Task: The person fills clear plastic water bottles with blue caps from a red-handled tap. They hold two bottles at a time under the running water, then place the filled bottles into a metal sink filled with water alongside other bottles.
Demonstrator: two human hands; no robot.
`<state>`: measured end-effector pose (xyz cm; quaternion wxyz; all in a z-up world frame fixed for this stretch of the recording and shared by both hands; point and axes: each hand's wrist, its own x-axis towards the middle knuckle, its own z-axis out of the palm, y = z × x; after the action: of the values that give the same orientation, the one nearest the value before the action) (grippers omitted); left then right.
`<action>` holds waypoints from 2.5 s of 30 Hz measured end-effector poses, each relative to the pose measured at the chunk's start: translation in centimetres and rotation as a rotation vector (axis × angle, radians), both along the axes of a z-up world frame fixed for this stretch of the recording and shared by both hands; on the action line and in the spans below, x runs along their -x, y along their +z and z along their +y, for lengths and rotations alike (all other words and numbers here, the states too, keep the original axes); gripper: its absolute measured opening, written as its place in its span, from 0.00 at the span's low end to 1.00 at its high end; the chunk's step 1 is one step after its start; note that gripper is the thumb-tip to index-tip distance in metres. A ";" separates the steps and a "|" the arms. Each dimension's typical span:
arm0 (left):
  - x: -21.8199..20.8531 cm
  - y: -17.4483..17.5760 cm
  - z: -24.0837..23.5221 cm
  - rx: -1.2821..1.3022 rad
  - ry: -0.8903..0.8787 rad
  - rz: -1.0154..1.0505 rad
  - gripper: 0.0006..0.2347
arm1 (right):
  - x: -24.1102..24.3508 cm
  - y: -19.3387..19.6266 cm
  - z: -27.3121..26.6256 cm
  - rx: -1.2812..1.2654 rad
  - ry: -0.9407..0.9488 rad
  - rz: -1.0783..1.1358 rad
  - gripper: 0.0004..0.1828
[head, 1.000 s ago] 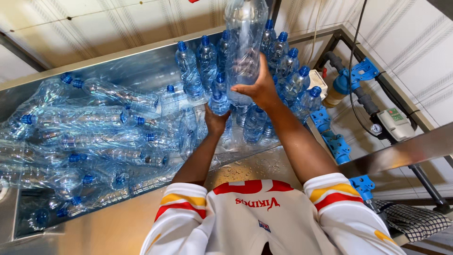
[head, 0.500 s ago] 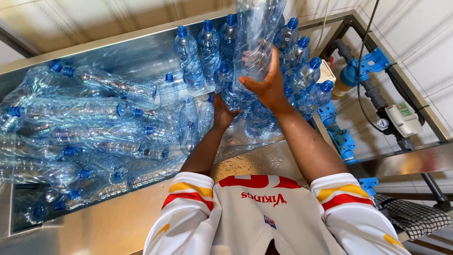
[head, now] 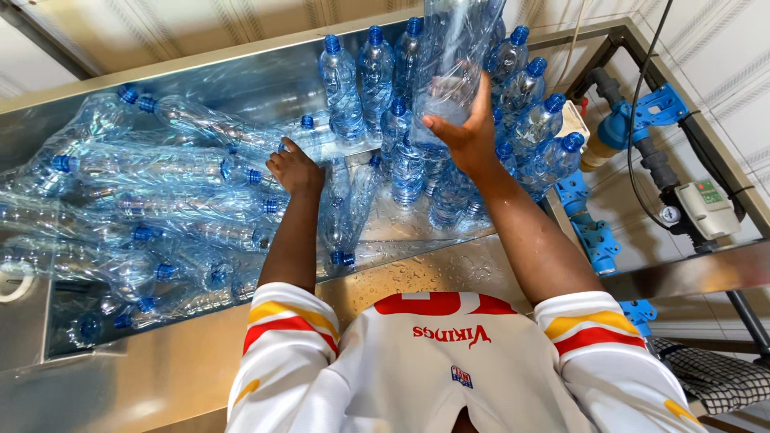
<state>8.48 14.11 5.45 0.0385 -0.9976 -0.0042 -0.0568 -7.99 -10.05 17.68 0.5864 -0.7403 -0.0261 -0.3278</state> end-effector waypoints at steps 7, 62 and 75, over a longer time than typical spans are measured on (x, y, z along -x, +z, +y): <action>-0.2 2.6 0.0 0.389 0.007 0.012 0.49 | -0.3 0.5 -0.2 -0.086 0.143 -0.048 0.54; 6.5 17.1 -13.8 1.565 -1.007 0.044 0.34 | 16.3 -20.1 -1.7 -0.104 -0.137 0.813 0.84; 7.4 17.8 -14.0 1.496 -0.715 0.199 0.58 | 10.9 -10.6 -7.6 -0.844 0.827 -0.193 0.44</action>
<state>1.11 0.16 23.23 -0.6543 -0.7016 0.2793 0.0405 -18.88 -17.65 7.12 0.9037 -0.3387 -0.2327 -0.1203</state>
